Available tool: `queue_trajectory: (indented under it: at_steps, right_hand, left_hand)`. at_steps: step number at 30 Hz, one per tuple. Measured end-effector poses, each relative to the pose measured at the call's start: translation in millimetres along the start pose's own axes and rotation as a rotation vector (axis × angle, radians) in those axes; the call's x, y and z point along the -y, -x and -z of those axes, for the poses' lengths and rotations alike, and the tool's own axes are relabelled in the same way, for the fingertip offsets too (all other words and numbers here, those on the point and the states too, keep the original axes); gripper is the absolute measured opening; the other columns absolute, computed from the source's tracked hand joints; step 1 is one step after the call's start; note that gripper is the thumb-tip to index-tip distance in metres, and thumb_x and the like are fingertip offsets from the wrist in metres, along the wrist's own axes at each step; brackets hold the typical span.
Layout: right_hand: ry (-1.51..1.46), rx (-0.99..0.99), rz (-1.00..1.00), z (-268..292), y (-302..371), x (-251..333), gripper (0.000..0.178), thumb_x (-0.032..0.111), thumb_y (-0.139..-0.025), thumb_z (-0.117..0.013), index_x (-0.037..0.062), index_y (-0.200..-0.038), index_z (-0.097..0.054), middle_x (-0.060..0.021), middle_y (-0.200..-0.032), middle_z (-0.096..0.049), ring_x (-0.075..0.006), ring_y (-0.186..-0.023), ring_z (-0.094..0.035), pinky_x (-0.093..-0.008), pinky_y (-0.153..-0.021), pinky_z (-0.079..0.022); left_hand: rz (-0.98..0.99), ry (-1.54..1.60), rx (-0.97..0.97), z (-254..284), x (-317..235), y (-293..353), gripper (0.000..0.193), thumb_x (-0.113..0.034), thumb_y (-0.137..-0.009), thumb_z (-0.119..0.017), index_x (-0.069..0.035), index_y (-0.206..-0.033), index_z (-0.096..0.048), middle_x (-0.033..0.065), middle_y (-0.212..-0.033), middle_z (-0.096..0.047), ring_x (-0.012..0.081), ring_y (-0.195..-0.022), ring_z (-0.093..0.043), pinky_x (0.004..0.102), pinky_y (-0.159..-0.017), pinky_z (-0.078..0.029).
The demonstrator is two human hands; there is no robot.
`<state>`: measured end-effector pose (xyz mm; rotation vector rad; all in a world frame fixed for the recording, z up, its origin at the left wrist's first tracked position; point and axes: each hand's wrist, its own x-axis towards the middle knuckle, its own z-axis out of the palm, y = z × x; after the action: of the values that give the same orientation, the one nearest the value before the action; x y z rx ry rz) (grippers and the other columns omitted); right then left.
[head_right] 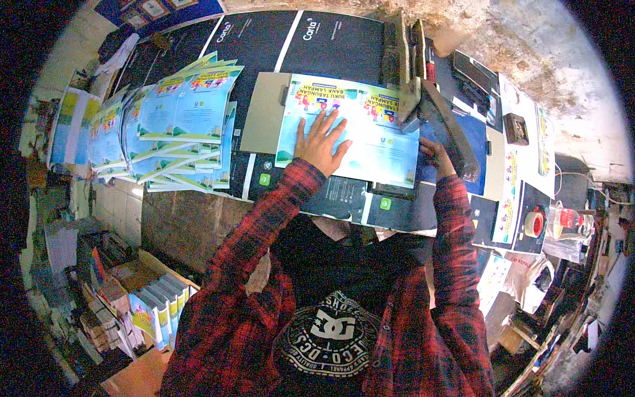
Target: The person operates a manual book binding machine to bind a stack of printed booklets. They repeatedly place a booklet into the machine, press down the handle to secure the binding, and then remove the finished item to a pile on the right. The process is performed one at a time in a repetitive cycle.
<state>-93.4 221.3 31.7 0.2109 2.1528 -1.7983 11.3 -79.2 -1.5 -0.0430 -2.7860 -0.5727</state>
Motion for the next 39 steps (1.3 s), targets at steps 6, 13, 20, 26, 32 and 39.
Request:
queue_trajectory:
  at_steps: [6, 13, 20, 26, 32, 39]
  right_hand:
    - [0.369, 0.006, 0.691, -7.3, 55.9, 178.9, 0.043, 0.021, -0.097, -0.052, 0.0067, -0.137, -0.047, -0.0121, -0.124, -0.059, -0.0235, -0.112, -0.059, -0.0358, -0.092, -0.049]
    - [1.071, 0.01, 0.789, -85.0, 90.5, 145.9, 0.082, 0.056, -0.082, -0.065, 0.0009, -0.138, -0.042, -0.0202, -0.133, -0.053, -0.0392, -0.123, -0.05, -0.0442, -0.099, -0.043]
    - [1.191, -0.176, 0.848, -97.4, 95.7, 69.6, 0.094, 0.055, -0.077, -0.07, 0.0048, -0.147, -0.033, -0.0175, -0.149, -0.037, -0.039, -0.142, -0.027, -0.0512, -0.113, -0.024]
    - [-0.051, 0.273, 0.438, -41.0, 71.2, 164.3, 0.061, 0.049, -0.092, -0.058, 0.0034, -0.133, -0.053, -0.0171, -0.136, -0.053, -0.0259, -0.129, -0.048, -0.034, -0.104, -0.038]
    - [0.692, -0.054, 0.627, 18.0, -26.9, 9.1, 0.059, 0.029, -0.099, -0.049, 0.0043, -0.148, -0.028, -0.0185, -0.147, -0.038, -0.0285, -0.125, -0.051, -0.0399, -0.101, -0.042]
    - [0.11, -0.005, 0.321, -9.1, 54.8, -43.8, 0.06, 0.032, -0.1, -0.052, 0.0031, -0.148, -0.03, -0.0155, -0.124, -0.059, -0.0204, -0.116, -0.054, -0.0314, -0.095, -0.042]
  left_hand:
    - [-0.02, -0.012, 0.013, -3.7, -5.7, -10.1, 0.051, -0.047, -0.093, -0.051, -0.017, -0.134, -0.055, 0.0079, -0.15, -0.04, 0.0289, -0.141, -0.031, 0.0605, -0.112, -0.015]
    - [0.015, -0.034, 0.01, 5.8, -0.6, 0.5, 0.051, -0.046, -0.093, -0.053, -0.018, -0.135, -0.055, 0.008, -0.15, -0.04, 0.0282, -0.141, -0.031, 0.0594, -0.113, -0.013]
    - [0.019, -0.055, 0.048, 7.3, 4.5, 0.5, 0.054, -0.048, -0.094, -0.049, -0.017, -0.137, -0.052, 0.0088, -0.151, -0.038, 0.03, -0.142, -0.029, 0.0595, -0.113, -0.014]
    - [0.282, -0.187, -0.031, 33.3, 64.0, 24.4, 0.063, -0.052, -0.093, -0.047, -0.008, -0.138, -0.049, 0.0165, -0.15, -0.037, 0.0349, -0.14, -0.031, 0.0571, -0.112, -0.021]
    - [0.362, 0.095, -0.227, 15.6, 73.4, -3.1, 0.048, -0.046, -0.088, -0.061, 0.001, -0.093, -0.067, 0.0234, -0.112, -0.063, 0.0396, -0.107, -0.057, 0.0493, -0.094, -0.043]
    - [0.734, 0.92, -0.104, 56.6, 84.3, -22.3, 0.051, -0.027, -0.074, -0.085, 0.004, -0.109, -0.065, 0.0176, -0.105, -0.069, 0.0211, -0.092, -0.066, 0.0343, -0.08, -0.054]
